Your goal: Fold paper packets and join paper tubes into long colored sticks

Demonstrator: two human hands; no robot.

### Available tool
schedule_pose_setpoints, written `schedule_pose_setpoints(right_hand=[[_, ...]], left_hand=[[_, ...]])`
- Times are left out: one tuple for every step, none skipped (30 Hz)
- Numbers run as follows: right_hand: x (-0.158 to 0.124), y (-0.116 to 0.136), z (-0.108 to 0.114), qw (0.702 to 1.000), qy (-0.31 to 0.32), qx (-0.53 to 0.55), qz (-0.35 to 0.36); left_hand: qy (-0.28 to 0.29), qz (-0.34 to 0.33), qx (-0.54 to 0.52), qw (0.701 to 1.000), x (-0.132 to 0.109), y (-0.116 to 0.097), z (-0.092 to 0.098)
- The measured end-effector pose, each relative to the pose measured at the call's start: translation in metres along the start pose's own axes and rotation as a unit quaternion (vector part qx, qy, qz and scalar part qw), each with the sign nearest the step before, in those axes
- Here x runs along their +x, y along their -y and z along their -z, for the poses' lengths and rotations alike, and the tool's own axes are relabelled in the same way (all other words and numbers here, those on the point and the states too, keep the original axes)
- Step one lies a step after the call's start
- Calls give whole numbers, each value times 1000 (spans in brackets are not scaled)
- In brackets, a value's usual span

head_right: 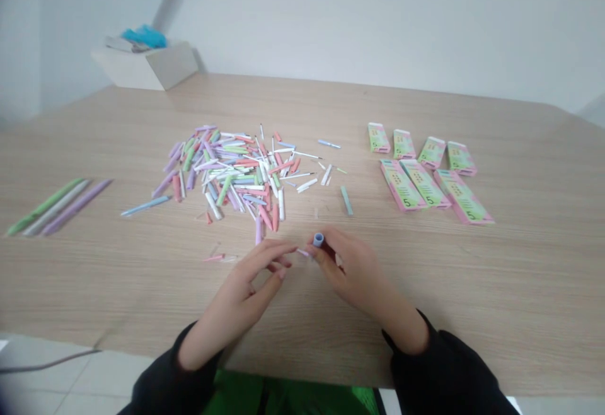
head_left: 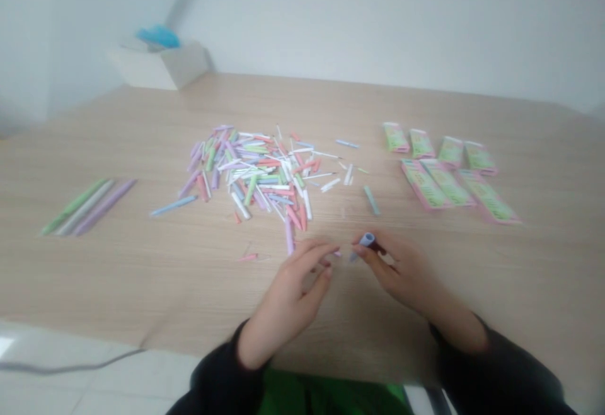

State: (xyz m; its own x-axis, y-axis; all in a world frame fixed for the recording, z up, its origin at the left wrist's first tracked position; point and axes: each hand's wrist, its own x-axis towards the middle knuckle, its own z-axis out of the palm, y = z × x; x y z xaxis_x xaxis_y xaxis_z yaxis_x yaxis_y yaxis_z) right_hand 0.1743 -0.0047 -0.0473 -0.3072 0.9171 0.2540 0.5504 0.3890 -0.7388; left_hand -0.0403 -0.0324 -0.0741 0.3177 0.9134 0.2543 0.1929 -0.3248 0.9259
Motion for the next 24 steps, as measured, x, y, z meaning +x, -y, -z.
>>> schedule_pose_setpoints(right_hand=[[-3, -5, -1, 999, -8, -41, 0], [-7, -10, -2, 997, -6, -71, -5], [-10, -16, -3, 995, 1, -95, -13], [-14, -22, -4, 993, 6, -116, -19], [-17, -27, -6, 991, 9, -131, -22], [-20, -31, -8, 990, 7, -140, -24], [-23, -34, -9, 989, 1, -142, -27], [-26, -36, -10, 989, -6, -141, -30], [-29, -36, -11, 990, -12, -139, -34], [-31, -35, -10, 990, -11, -135, -38], [-32, -33, -8, 991, -6, -128, -44], [-33, -30, -5, 991, -1, -120, -51], [-32, -25, -1, 992, -2, -109, -60], [-31, -19, 3, 993, -6, -92, -72], [-29, -13, 8, 994, -8, -66, -86], [-27, -5, 12, 995, -6, -29, -98], [-23, 3, 14, 994, 9, 25, -108], [-19, 11, 14, 988, 37, 94, -117], [-14, 18, 12, 974, 74, 175, -123], [-9, 25, 8, 951, 115, 255, -129], [-4, 31, 2, 924, 152, 323, -133], [2, 37, -4, 900, 186, 372, -133], [8, 40, -9, 885, 214, 395, -126], [16, 42, -13, 884, 234, 390, -110]], left_hand=[[-10, 18, -2, 1000, -1, 2, 2], [-21, 39, -8, 999, -2, 3, 3], [-33, 56, -17, 998, -2, 4, 5], [-43, 70, -26, 996, -2, 5, 6], [-50, 80, -33, 995, -2, 6, 6], [-55, 86, -38, 994, -1, 6, 6], [-57, 86, -41, 994, -1, 6, 6], [-57, 84, -40, 994, 0, 6, 6], [-53, 81, -37, 995, 0, 5, 5], [-47, 78, -31, 995, 0, 5, 4], [-41, 73, -25, 996, 0, 5, 4], [-35, 68, -19, 997, -1, 4, 4], [-31, 64, -13, 997, -2, 4, 4], [-30, 61, -10, 998, -4, 3, 4], [-32, 58, -10, 998, -6, 2, 5], [-32, 54, -15, 998, -8, 1, 7], [-28, 50, -24, 998, -10, -2, 8], [-20, 43, -38, 998, -12, -5, 10], [-13, 34, -51, 998, -13, -8, 12], [-7, 21, -63, 998, -14, -11, 15], [-8, 7, -74, 997, -15, -14, 18], [-16, -5, -87, 996, -15, -15, 21], [-34, -10, -102, 994, -15, -16, 24], [-59, -8, -120, 991, -15, -15, 27]])
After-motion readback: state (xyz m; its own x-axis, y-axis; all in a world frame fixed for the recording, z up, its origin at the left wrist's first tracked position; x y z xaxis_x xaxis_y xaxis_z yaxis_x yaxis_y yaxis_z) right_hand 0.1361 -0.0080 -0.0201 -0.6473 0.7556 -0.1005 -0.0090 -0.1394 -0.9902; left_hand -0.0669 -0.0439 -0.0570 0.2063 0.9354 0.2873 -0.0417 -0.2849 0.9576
